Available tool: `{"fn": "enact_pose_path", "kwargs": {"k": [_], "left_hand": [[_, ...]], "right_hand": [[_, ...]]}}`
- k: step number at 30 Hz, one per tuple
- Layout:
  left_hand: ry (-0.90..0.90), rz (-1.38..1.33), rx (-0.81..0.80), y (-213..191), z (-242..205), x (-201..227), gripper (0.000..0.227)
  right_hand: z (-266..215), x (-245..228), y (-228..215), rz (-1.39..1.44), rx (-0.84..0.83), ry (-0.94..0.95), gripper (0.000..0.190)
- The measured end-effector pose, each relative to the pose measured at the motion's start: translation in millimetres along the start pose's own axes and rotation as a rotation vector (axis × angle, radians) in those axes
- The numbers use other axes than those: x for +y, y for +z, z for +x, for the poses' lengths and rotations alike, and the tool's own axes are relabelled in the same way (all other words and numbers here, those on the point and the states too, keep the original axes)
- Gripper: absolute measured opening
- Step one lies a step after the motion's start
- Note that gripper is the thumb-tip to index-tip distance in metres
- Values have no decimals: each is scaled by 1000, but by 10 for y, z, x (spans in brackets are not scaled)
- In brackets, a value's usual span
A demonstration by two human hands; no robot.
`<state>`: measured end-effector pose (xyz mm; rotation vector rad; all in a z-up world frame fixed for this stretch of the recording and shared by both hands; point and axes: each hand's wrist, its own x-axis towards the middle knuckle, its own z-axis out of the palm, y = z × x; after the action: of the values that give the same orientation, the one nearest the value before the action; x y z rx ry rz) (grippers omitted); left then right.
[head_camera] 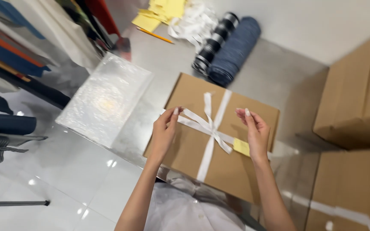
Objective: The person picks up a yellow sticky note and a pencil, then writes on the note while holding it over a cardboard box. After writing, the person places the note onto the box and presses it down to secure it.
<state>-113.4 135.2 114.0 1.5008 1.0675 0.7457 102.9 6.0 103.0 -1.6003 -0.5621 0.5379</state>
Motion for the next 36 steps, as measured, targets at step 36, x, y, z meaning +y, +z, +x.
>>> {"fn": "enact_pose_path", "kwargs": {"k": [36], "left_hand": [[-709,-121,-713,-476,1282,-1513,46]], "right_hand": [[-1284,554,-674,-395,435,762,71]]}}
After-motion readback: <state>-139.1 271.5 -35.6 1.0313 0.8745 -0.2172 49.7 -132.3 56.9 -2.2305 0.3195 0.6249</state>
